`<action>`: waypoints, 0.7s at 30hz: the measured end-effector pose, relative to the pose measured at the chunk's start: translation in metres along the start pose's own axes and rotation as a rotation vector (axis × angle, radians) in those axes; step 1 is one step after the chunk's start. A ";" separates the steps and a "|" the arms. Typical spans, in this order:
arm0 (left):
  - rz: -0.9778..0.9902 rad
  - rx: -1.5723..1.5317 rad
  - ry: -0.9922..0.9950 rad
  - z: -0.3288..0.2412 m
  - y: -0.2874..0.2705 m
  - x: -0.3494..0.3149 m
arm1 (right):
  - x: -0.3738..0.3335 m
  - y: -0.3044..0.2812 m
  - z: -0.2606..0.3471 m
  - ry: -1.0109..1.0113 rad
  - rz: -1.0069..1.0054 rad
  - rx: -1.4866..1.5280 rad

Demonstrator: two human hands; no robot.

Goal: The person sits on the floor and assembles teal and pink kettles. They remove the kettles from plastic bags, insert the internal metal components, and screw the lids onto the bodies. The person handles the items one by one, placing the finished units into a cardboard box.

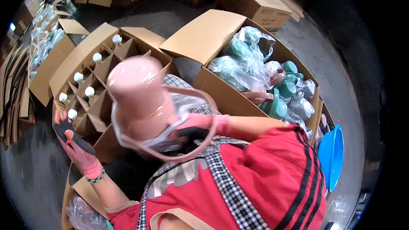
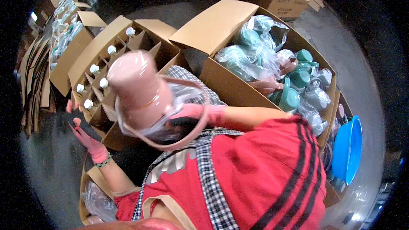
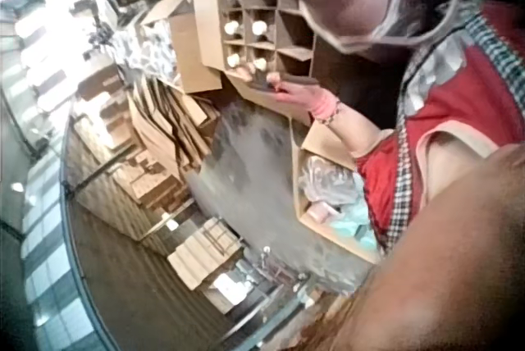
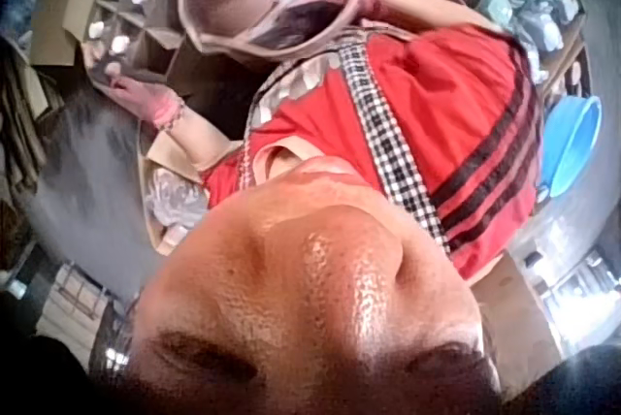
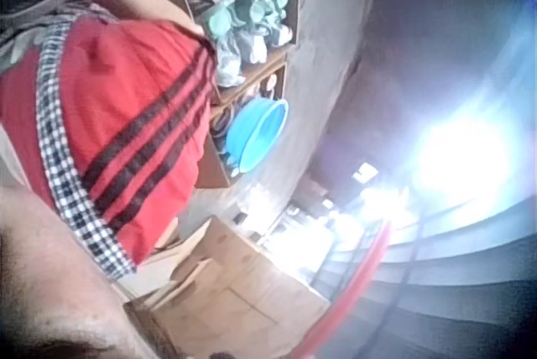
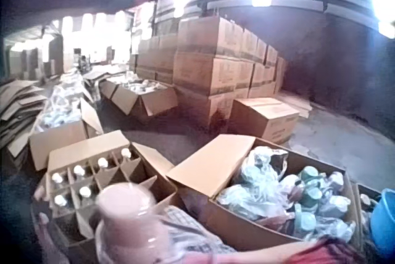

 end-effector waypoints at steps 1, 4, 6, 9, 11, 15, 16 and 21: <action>-0.090 -0.038 0.002 0.015 -0.011 0.000 | -0.013 -0.014 0.006 0.127 -0.085 -0.033; -0.198 0.006 -0.208 0.113 -0.036 -0.027 | -0.075 -0.049 0.032 -0.288 -0.243 0.150; -0.023 0.006 -0.308 0.164 -0.033 -0.062 | -0.111 -0.067 0.047 -0.397 -0.440 0.276; 0.203 -0.035 -0.297 0.162 0.026 -0.079 | -0.169 -0.092 0.058 -0.618 -0.788 0.448; 0.450 0.246 0.066 0.129 0.061 -0.071 | -0.197 -0.113 0.051 -0.753 -0.962 0.542; 0.581 0.241 0.007 0.127 0.103 -0.071 | -0.228 -0.187 0.025 -0.949 -1.087 0.617; 0.620 0.256 0.049 0.120 0.117 -0.073 | -0.238 -0.234 0.001 -1.005 -1.068 0.558; 0.927 0.320 0.244 0.077 0.230 -0.081 | -0.248 -0.321 -0.071 -1.132 -0.655 0.663</action>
Point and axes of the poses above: each hand's wrist, its own x-axis towards the middle knuckle, its own y-axis out of the palm, z = x × y, the point moved 3 cm from there along x, towards the middle knuckle, and after that the axes turned 15 degrees about -z, right-handed, at the moved point
